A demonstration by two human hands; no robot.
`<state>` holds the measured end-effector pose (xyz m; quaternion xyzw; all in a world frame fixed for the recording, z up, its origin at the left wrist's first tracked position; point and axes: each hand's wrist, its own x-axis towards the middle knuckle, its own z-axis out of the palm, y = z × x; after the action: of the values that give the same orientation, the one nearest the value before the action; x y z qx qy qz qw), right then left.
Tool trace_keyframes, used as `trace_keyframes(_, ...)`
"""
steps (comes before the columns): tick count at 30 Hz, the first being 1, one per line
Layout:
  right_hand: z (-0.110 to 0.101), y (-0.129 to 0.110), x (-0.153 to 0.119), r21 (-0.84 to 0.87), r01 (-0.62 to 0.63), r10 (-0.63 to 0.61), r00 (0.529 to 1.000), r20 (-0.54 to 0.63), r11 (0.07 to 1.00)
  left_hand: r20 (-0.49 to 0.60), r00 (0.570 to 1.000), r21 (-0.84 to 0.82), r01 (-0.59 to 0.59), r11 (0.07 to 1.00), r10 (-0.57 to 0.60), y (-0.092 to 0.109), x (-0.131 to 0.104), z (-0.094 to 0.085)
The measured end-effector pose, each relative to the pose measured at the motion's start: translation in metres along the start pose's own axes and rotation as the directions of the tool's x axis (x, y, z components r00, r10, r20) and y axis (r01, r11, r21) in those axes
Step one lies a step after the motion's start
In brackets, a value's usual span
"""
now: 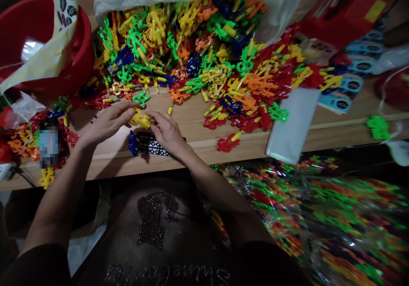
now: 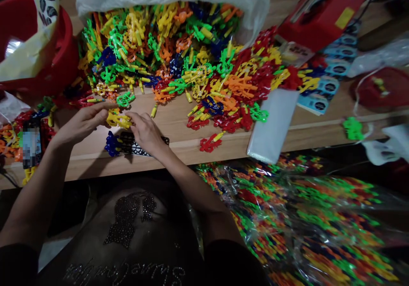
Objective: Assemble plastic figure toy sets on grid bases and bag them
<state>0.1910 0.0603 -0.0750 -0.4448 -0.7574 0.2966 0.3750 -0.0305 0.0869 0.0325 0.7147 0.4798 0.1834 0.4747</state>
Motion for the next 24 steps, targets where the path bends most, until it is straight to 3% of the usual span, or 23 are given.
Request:
trace_keyframes(2, 0.001, 0.000, -0.005, 0.017, -0.014, 0.014, 1.000, 0.016, 1.000, -0.014, 0.999, 0.061, -0.038, 0.997, 0.039, 0.000, -0.007, 0.002)
trace_keyframes(6, 0.003, -0.004, -0.018, 0.132, -0.083, 0.071, 0.993, 0.090, 0.988, -0.201, 0.976, 0.106, -0.059, 0.993, 0.080, 0.000, -0.025, 0.016)
trace_keyframes(10, 0.013, -0.005, -0.027, 0.185, -0.123, 0.099, 0.986, 0.135, 0.975, -0.326, 0.940, -0.015, -0.115, 0.993, 0.104, -0.007, -0.040, 0.043)
trace_keyframes(15, 0.032, 0.002, -0.021, 0.148, -0.134, 0.122, 0.989, 0.089, 0.980, -0.457, 0.889, -0.216, -0.138, 0.967, 0.024, -0.024, -0.048, 0.076)
trace_keyframes(18, 0.039, 0.007, -0.014, 0.124, -0.123, 0.112, 0.989, 0.092, 0.985, -0.475, 0.878, -0.266, -0.205, 0.942, 0.057, -0.032, -0.048, 0.086)
trace_keyframes(24, 0.048, 0.013, -0.009, 0.070, 0.006, -0.016, 0.990, 0.139, 0.998, -0.422, 0.897, -0.254, -0.255, 0.933, 0.130, -0.043, -0.043, 0.094)
